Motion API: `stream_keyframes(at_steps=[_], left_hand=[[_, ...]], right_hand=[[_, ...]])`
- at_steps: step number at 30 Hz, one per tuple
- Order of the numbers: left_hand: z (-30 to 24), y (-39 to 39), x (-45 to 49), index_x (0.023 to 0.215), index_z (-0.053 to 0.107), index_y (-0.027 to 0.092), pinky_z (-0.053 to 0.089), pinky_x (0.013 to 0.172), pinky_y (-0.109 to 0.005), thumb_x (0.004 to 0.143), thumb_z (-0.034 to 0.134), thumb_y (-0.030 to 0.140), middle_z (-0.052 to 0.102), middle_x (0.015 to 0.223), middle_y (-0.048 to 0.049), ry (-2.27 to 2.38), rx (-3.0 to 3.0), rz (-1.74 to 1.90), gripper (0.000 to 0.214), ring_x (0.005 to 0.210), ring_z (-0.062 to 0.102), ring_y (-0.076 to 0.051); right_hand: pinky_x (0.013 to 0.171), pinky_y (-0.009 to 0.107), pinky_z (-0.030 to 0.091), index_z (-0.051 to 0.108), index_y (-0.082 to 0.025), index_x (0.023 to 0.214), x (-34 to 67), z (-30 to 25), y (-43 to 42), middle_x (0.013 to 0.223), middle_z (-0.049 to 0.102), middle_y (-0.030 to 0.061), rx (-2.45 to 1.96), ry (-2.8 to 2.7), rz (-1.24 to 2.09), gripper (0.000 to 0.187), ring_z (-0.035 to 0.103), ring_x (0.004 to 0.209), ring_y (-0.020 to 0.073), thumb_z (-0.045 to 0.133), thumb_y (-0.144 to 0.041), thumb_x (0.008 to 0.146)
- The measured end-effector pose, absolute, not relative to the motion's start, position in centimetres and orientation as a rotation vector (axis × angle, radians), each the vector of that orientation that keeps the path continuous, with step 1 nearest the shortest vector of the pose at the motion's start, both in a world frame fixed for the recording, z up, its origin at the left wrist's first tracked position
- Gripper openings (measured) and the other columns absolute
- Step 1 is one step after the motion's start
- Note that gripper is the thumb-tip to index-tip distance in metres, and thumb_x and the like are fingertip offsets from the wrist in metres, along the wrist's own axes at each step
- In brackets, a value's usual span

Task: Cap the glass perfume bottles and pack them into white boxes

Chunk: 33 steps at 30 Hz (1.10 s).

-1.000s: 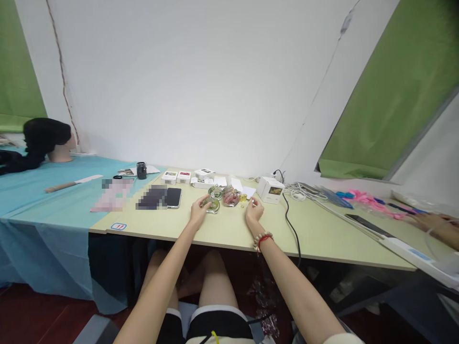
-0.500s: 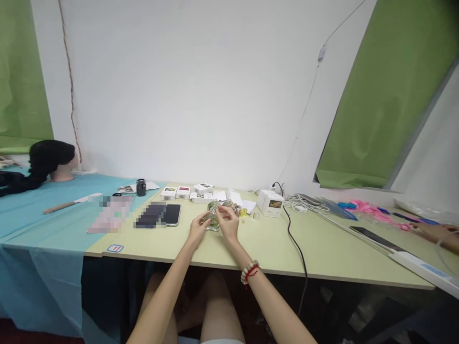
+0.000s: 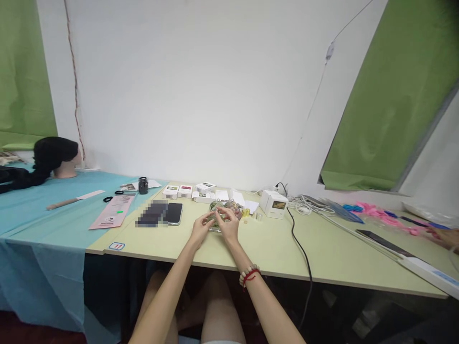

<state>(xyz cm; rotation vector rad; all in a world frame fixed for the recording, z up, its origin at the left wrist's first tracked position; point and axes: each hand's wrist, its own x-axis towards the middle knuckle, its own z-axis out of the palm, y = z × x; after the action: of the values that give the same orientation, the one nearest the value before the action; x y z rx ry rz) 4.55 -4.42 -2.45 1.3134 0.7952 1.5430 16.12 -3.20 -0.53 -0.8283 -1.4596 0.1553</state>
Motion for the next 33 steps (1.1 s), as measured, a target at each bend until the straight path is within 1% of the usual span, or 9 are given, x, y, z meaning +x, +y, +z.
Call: stream_keyframes(at_steps=[8,13,18,22,24,26,29,31,33], left_hand=[[-2.5,-4.3,4.6,0.107,0.063,0.018,0.043,0.087,-0.032,0.070,0.062,0.019,0.059,0.117,-0.0091,0.836,1.336,1.532,0.037,0.100,0.055,-0.019],[-2.6,-4.1,4.5,0.107,0.063,0.019,0.043,0.087,-0.032,0.070,0.063,0.021,0.059,0.118,-0.0084,0.859,1.348,1.523,0.037,0.099,0.055,-0.019],[-2.7,-4.0,4.5,0.108,0.063,0.019,0.043,0.087,-0.033,0.070,0.063,0.021,0.060,0.116,-0.0082,0.866,1.355,1.521,0.038,0.099,0.055,-0.019],[-2.7,-4.0,4.5,0.108,0.063,0.021,0.043,0.088,-0.033,0.070,0.063,0.021,0.059,0.117,-0.0080,0.858,1.351,1.524,0.038,0.099,0.055,-0.019],[-2.7,-4.0,4.5,0.108,0.063,0.020,0.043,0.088,-0.033,0.071,0.063,0.021,0.059,0.118,-0.0079,0.865,1.361,1.527,0.038,0.100,0.054,-0.019],[-2.7,-4.0,4.5,0.109,0.062,0.020,0.043,0.089,-0.033,0.071,0.063,0.021,0.059,0.118,-0.0079,0.884,1.373,1.522,0.038,0.101,0.054,-0.019],[-2.7,-3.9,4.5,0.110,0.062,0.019,0.043,0.089,-0.034,0.071,0.063,0.021,0.059,0.117,-0.0081,0.888,1.372,1.514,0.039,0.099,0.054,-0.019],[-2.7,-3.9,4.6,0.110,0.062,0.019,0.044,0.087,-0.034,0.070,0.063,0.021,0.060,0.116,-0.0087,0.873,1.354,1.518,0.039,0.099,0.055,-0.019],[-2.7,-3.9,4.6,0.110,0.062,0.018,0.044,0.087,-0.034,0.070,0.064,0.022,0.060,0.116,-0.0090,0.865,1.341,1.522,0.040,0.099,0.055,-0.020]], right_hand=[[0.064,0.028,0.045,0.069,-0.016,0.088,16.2,-0.5,-3.2,0.088,0.067,0.0071,-0.876,-1.387,0.246,0.025,0.058,0.079,0.0181,0.059,-0.035,0.075],[0.064,0.028,0.044,0.070,-0.016,0.085,16.3,-0.5,-3.0,0.086,0.067,0.0071,-0.859,-1.398,0.233,0.025,0.058,0.081,0.0186,0.060,-0.036,0.074],[0.065,0.029,0.044,0.070,-0.017,0.085,16.4,-0.5,-2.8,0.088,0.067,0.0076,-0.888,-1.412,0.306,0.026,0.059,0.079,0.0186,0.061,-0.037,0.072],[0.073,0.030,0.046,0.070,-0.017,0.087,16.4,-0.4,-2.7,0.097,0.067,0.0077,-0.856,-1.404,0.445,0.026,0.059,0.093,0.0213,0.062,-0.037,0.072],[0.076,0.032,0.046,0.069,-0.017,0.089,16.4,-0.4,-2.5,0.098,0.067,0.0081,-0.846,-1.396,0.540,0.028,0.059,0.095,0.0219,0.061,-0.038,0.073],[0.076,0.033,0.046,0.068,-0.016,0.090,16.4,-0.5,-2.3,0.095,0.067,0.0087,-0.858,-1.354,0.596,0.031,0.060,0.092,0.0220,0.063,-0.040,0.071],[0.074,0.032,0.047,0.066,-0.014,0.092,16.3,-0.6,-2.0,0.092,0.067,0.0093,-0.886,-1.274,0.599,0.037,0.061,0.087,0.0217,0.069,-0.039,0.065],[0.076,0.032,0.047,0.062,-0.015,0.102,16.3,-0.6,-2.1,0.093,0.067,0.0090,-0.877,-1.269,0.628,0.048,0.061,0.089,0.0215,0.072,-0.038,0.061],[0.079,0.033,0.047,0.055,-0.018,0.115,16.2,-0.5,-2.2,0.098,0.066,0.0087,-0.832,-1.291,0.703,0.060,0.060,0.095,0.0215,0.073,-0.036,0.061]])
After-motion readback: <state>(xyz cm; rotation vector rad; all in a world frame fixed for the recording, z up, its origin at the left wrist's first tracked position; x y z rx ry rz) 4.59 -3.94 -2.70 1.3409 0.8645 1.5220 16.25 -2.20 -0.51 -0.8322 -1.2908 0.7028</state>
